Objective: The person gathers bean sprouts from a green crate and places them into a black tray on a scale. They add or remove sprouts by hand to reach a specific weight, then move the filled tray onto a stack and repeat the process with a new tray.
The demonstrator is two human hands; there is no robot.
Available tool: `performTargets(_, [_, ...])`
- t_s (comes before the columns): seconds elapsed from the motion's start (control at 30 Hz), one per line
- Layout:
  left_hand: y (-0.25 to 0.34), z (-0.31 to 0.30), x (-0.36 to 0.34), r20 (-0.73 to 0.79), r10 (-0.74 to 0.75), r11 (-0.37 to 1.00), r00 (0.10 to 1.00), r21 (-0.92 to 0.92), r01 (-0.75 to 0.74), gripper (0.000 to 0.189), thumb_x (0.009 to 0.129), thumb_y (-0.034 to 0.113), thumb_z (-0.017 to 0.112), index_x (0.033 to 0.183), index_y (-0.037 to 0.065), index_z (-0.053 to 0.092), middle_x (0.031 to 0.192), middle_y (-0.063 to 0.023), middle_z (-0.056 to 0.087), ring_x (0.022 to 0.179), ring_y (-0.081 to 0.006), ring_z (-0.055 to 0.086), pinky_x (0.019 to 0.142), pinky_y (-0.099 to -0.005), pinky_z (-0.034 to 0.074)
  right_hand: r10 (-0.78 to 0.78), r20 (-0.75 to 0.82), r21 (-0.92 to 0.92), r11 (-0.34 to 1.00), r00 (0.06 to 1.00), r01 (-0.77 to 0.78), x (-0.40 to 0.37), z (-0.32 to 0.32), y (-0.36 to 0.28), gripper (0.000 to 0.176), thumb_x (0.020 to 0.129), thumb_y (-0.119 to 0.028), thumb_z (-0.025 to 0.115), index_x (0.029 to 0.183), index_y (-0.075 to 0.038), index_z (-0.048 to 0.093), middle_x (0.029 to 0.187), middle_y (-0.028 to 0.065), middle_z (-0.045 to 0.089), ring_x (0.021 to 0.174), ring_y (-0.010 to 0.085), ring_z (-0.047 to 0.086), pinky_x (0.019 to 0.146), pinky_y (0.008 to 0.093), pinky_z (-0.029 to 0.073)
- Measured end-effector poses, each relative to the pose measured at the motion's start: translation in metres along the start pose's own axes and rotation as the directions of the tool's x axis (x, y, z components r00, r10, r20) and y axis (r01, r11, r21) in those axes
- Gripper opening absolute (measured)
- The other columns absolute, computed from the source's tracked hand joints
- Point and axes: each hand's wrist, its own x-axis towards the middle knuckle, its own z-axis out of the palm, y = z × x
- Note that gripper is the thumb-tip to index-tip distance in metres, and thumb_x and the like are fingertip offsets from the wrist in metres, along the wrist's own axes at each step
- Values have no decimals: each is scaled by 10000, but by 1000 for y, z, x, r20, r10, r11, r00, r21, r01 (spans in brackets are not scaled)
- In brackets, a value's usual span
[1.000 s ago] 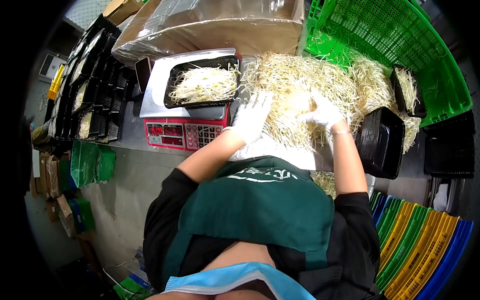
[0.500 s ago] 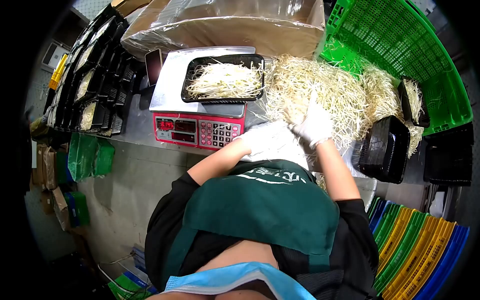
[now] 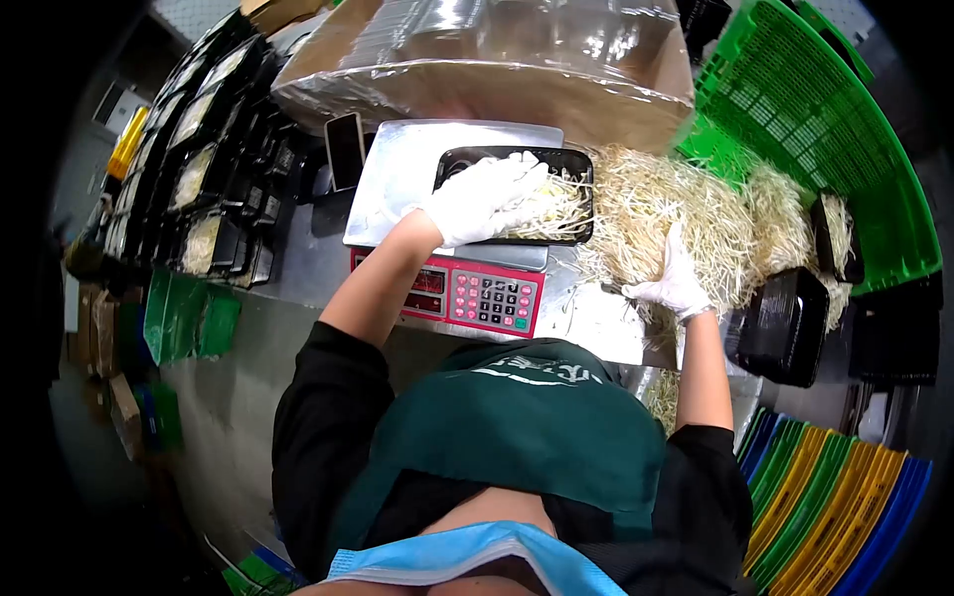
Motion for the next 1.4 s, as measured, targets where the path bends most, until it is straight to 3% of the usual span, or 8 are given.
performTargets(0.13, [-4, 11, -1, 75, 32, 997, 997, 73, -37, 557, 946, 367, 441, 1418, 84, 356, 1407, -228, 397, 1308, -371, 377, 1056, -443, 318, 450, 12, -424, 811, 893, -403, 0, -5, -54, 1121, 569, -304, 858, 1434, 4, 215, 1156, 150, 597, 1098, 310, 575, 962, 364, 460])
performTargets(0.4, [10, -7, 3, 33, -100, 984, 994, -147, 104, 588, 942, 383, 475, 1452, 138, 314, 1435, -201, 370, 1312, -332, 380, 1033, -495, 297, 137, -44, 927, 375, 990, -11, 5, -71, -62, 1081, 567, 100, 702, 1489, -56, 160, 1367, 125, 484, 1235, 204, 479, 1045, 304, 377])
performTargets(0.47, [2, -2, 0, -216, -21, 999, 976, -44, 12, 585, 944, 367, 477, 1449, 119, 317, 1445, -167, 377, 1317, -305, 378, 1048, -475, 288, 54, -241, 463, 884, 969, 66, 23, -97, -91, 1080, 573, 95, 702, 1493, -63, 158, 1413, 140, 435, 1243, 216, 471, 1046, 298, 368])
performTargets(0.6, [-12, -25, -28, -473, -406, 903, 782, -337, 265, 493, 936, 188, 514, 1399, 65, 399, 1368, -147, 493, 1246, -243, 490, 1006, -294, 380, -99, -304, -10, 995, 947, 101, 50, -110, -202, 1072, 576, 18, 723, 1459, 53, 116, 1056, 230, 628, 943, 349, 631, 820, 380, 504])
performTargets(0.73, [-27, 10, -28, -153, -887, 103, 436, -985, -136, 475, 927, 215, 562, 1320, -32, 457, 1311, -144, 538, 1207, -198, 507, 990, -284, 398, -427, 26, -352, 842, 904, 408, 94, -54, -228, 972, 519, 67, 656, 1382, 122, 212, 694, 239, 573, 668, 410, 590, 617, 444, 505])
performTargets(0.97, [-8, 10, -13, -445, -629, 684, 638, -706, 182, 743, 928, 442, 500, 1422, -59, 261, 1458, -240, 314, 1371, -347, 287, 1111, -386, 252, -317, 324, -281, 867, 891, 411, 118, -17, -218, 840, 610, -257, 732, 1311, 62, 395, 1042, 212, 567, 997, 353, 547, 926, 444, 411])
performTargets(1.03, [-1, 18, -2, -546, -156, 988, 824, -86, 130, 992, 832, 584, 550, 1464, -43, 111, 1406, -267, 355, 1307, -400, 358, 1076, -451, 282, -378, 333, -341, 806, 864, 484, 121, -16, -199, 893, 605, -339, 748, 1323, 48, 384, 1054, 211, 563, 1020, 353, 536, 967, 485, 360])
performTargets(1.4, [16, -11, -3, -85, -335, 918, 938, -254, 305, 1128, 610, 611, 756, 1378, -84, 309, 1274, -248, 494, 1101, -399, 520, 972, -455, 402, -71, 351, -271, 947, 934, 174, 87, -65, -178, 849, 737, -82, 628, 1451, -25, 173, 1080, 259, 532, 1072, 391, 540, 863, 401, 477])
